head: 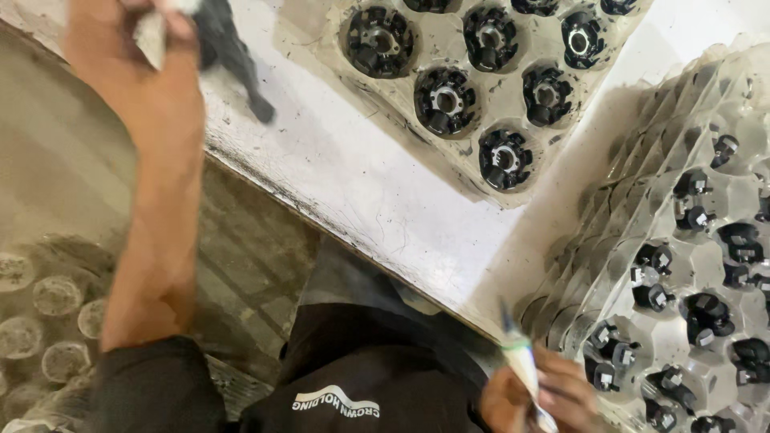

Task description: The person picks up black rotor-like assemblies and small black components from molded trays and squeezes adhesive or lubricant from a tube onto them, working on one assembly at a time and placing treated parts back into the trays. They occasionally turn an assembly over to reach different sides and wipe the tube tip on a cloth.

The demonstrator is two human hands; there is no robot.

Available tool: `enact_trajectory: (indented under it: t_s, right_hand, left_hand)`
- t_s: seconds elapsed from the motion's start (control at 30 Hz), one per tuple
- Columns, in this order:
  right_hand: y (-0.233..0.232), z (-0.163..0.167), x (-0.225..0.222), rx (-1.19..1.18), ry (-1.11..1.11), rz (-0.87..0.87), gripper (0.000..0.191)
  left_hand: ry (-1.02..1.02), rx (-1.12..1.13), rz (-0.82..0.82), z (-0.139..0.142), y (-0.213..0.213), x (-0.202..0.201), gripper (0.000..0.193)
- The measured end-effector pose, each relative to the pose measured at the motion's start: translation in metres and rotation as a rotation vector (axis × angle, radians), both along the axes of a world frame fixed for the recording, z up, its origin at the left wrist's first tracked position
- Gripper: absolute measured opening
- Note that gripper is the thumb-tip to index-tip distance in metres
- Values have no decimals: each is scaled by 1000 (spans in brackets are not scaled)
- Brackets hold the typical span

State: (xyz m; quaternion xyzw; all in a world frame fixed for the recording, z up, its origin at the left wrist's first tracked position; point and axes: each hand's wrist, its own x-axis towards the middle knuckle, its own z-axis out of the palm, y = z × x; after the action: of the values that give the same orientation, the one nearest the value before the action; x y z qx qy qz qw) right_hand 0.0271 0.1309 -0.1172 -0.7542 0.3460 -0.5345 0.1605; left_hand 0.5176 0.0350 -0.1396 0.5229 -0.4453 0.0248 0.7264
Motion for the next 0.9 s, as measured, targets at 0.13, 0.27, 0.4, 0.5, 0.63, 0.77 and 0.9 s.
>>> enact_trajectory:
  t_s: [0.13, 0.27, 0.4, 0.5, 0.63, 0.77, 0.9]
  right_hand:
    - [-28, -23, 88, 72, -364, 158, 25]
    - [-45, -42, 119, 556, -635, 299, 24]
    - [-61, -45, 134, 888, -813, 406, 20]
    - [-66, -45, 138, 1005, -829, 446, 19]
    - [-67, -51, 133, 1014, -788, 485, 17]
    - [-66, -56, 129, 1046, -807, 505, 18]
    - [-66, -53, 128, 1094, -814, 500, 20]
  left_hand:
    - [310, -80, -253, -37, 25, -91, 17]
    - [646, -136, -362, -48, 46, -152, 19]
    - [837, -90, -404, -51, 66, -178, 16]
    - [938, -96, -524, -56, 74, -183, 14]
    - [928, -103, -652, -57, 77, -177, 14]
    - [952, -104, -788, -49, 79, -173, 26]
    - [933, -9, -795, -41, 79, -174, 42]
